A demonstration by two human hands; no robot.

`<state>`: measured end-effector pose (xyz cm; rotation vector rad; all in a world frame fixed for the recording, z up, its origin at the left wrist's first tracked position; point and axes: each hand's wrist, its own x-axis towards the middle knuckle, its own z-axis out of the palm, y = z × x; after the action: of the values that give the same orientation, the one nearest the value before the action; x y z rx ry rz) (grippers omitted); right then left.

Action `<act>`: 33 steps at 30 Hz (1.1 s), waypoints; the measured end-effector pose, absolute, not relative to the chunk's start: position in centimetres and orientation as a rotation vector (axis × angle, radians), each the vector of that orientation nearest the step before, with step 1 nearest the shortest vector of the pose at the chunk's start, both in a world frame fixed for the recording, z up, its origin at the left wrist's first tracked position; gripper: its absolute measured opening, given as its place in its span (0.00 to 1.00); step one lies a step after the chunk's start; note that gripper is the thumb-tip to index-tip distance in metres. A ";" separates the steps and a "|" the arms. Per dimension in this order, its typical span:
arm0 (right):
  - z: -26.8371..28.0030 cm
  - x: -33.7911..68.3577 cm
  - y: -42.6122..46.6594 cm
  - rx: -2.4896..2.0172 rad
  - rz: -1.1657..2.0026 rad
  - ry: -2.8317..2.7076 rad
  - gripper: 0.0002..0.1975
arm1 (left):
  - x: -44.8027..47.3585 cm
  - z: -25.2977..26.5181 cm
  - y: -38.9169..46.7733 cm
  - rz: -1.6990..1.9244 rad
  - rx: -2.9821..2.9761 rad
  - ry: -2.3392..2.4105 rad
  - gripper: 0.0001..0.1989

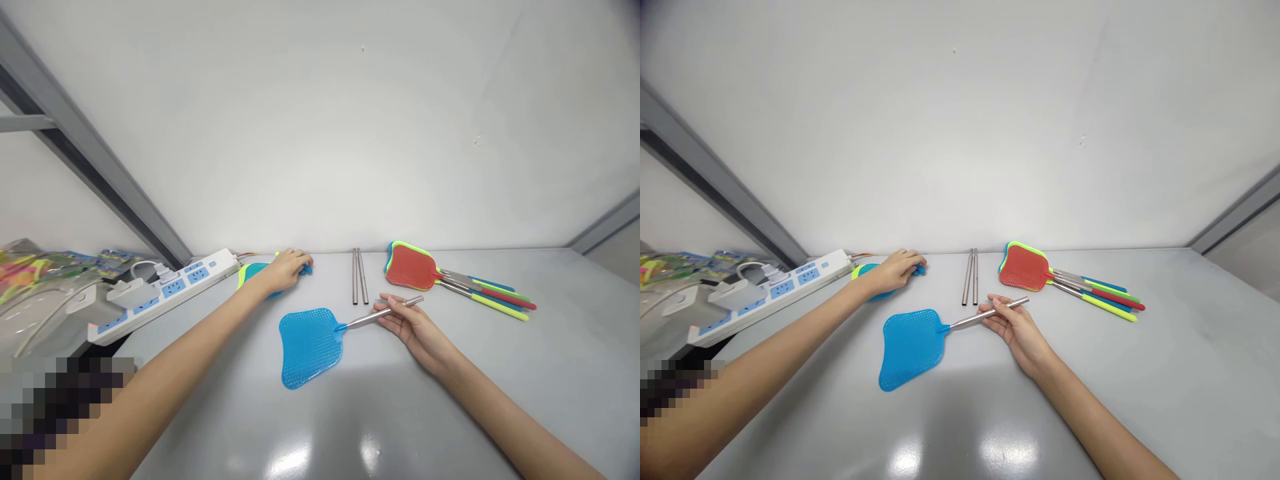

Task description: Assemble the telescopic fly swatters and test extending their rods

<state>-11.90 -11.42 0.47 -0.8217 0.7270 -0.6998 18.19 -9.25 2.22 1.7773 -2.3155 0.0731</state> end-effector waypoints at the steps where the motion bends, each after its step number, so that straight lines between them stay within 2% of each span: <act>1: 0.4 -11.9 -11.4 -0.824 -0.703 0.725 0.14 | 18.3 2.1 -9.3 0.077 1.781 -2.311 0.16; 8: 0.3 -11.8 -11.5 -0.830 -0.704 0.712 0.14 | 18.5 2.4 -9.1 0.091 1.792 -2.302 0.13; 12: 0.2 -11.7 -11.6 -0.817 -0.705 0.718 0.13 | 18.2 3.0 -8.6 0.110 1.789 -2.305 0.15; 15: 0.3 -11.7 -11.5 -0.807 -0.716 0.715 0.13 | 17.5 3.8 -8.2 0.209 1.794 -2.235 0.16; 23: 0.6 -11.8 -12.1 -0.795 -0.782 0.757 0.16 | 12.7 7.0 -6.8 0.487 1.758 -2.009 0.11; 29: 2.0 -12.7 -12.5 -0.851 -0.849 0.705 0.17 | 8.9 6.6 -4.6 0.291 1.657 -1.919 0.11; 33: 2.9 -12.8 -11.7 -0.893 -0.699 0.674 0.18 | 6.6 4.5 -2.9 0.021 1.613 -1.776 0.13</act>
<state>-12.77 -11.65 2.87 -0.8929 0.6741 -0.6990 6.65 -2.95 4.46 1.6135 -1.7761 0.0206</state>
